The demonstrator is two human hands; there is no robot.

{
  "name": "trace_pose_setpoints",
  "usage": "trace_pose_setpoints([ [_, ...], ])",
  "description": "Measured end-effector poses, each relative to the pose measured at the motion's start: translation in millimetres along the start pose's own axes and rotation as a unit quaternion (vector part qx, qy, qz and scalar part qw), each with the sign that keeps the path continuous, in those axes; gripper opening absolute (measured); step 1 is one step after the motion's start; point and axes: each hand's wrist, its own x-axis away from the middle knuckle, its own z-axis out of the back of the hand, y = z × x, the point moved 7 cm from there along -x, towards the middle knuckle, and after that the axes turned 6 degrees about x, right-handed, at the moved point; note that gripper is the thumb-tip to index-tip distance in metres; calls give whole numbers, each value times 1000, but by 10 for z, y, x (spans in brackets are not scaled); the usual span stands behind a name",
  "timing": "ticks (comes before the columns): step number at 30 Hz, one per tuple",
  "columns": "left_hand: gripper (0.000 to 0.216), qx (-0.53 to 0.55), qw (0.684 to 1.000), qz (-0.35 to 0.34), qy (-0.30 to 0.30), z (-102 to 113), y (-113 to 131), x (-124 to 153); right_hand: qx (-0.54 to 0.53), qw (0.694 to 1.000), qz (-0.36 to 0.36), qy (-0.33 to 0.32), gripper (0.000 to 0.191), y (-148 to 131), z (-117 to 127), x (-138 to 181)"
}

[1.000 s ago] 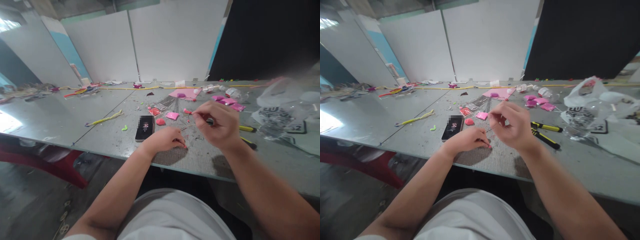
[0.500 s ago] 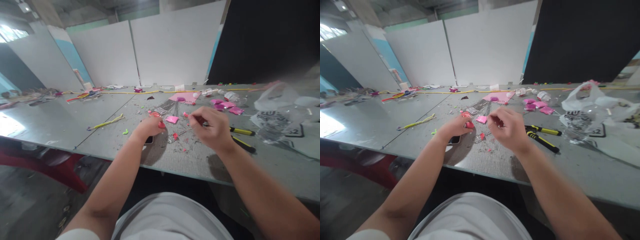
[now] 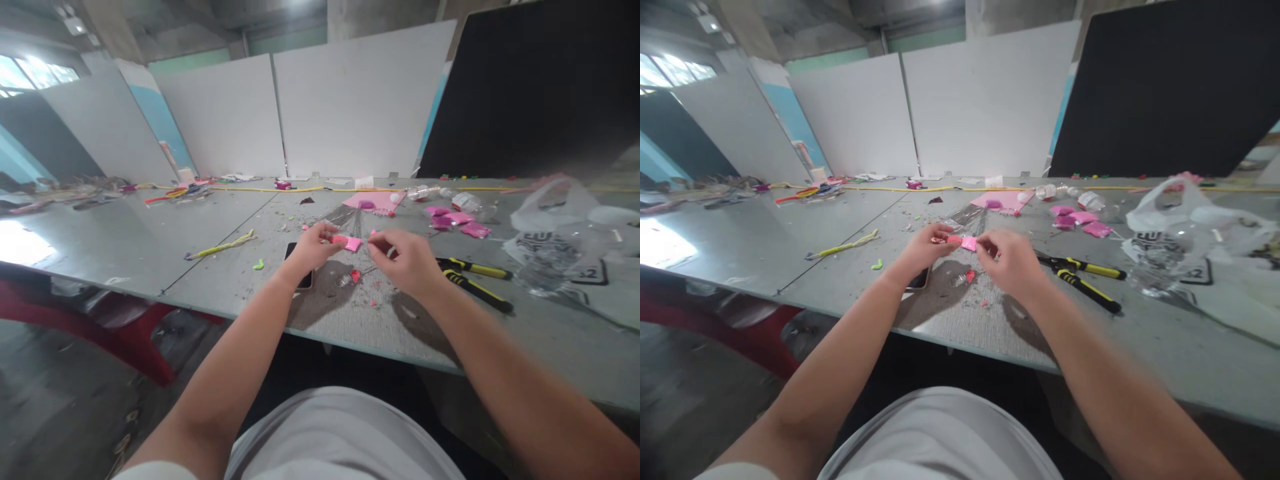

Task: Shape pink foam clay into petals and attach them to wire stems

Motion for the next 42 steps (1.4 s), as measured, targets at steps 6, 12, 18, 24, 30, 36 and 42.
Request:
trace_pose_setpoints([
  [6, 37, 230, 962, 51, -137, -260, 5, 90, -32, 999, -4, -24, 17, 21, -121, 4],
  [12, 37, 204, 962, 13, -182, -315, 78, 103, -22, 999, 15, -23, 13, 8, -111, 12],
  [18, 39, 250, 951, -42, -177, -305, 90, 33, -36, 999, 8, -11, 13, -4, -62, -2],
  [24, 43, 238, 957, -56, -153, -291, 110, 39, -14, 1000, 6, -6, 11, 23, -97, 2],
  [30, 40, 196, 969, -79, -129, -138, 440, -138, 55, 998, 24, -29, 15, -14, -109, -280],
  [36, 32, 199, 964, -122, -123, 9, 706, -319, 32, 998, 42, 39, 8, -127, -6, -652],
  [42, 28, 130, 985, -100, -50, 155, 353, -349, -159, 972, -125, 123, 4, 227, -120, -485],
])
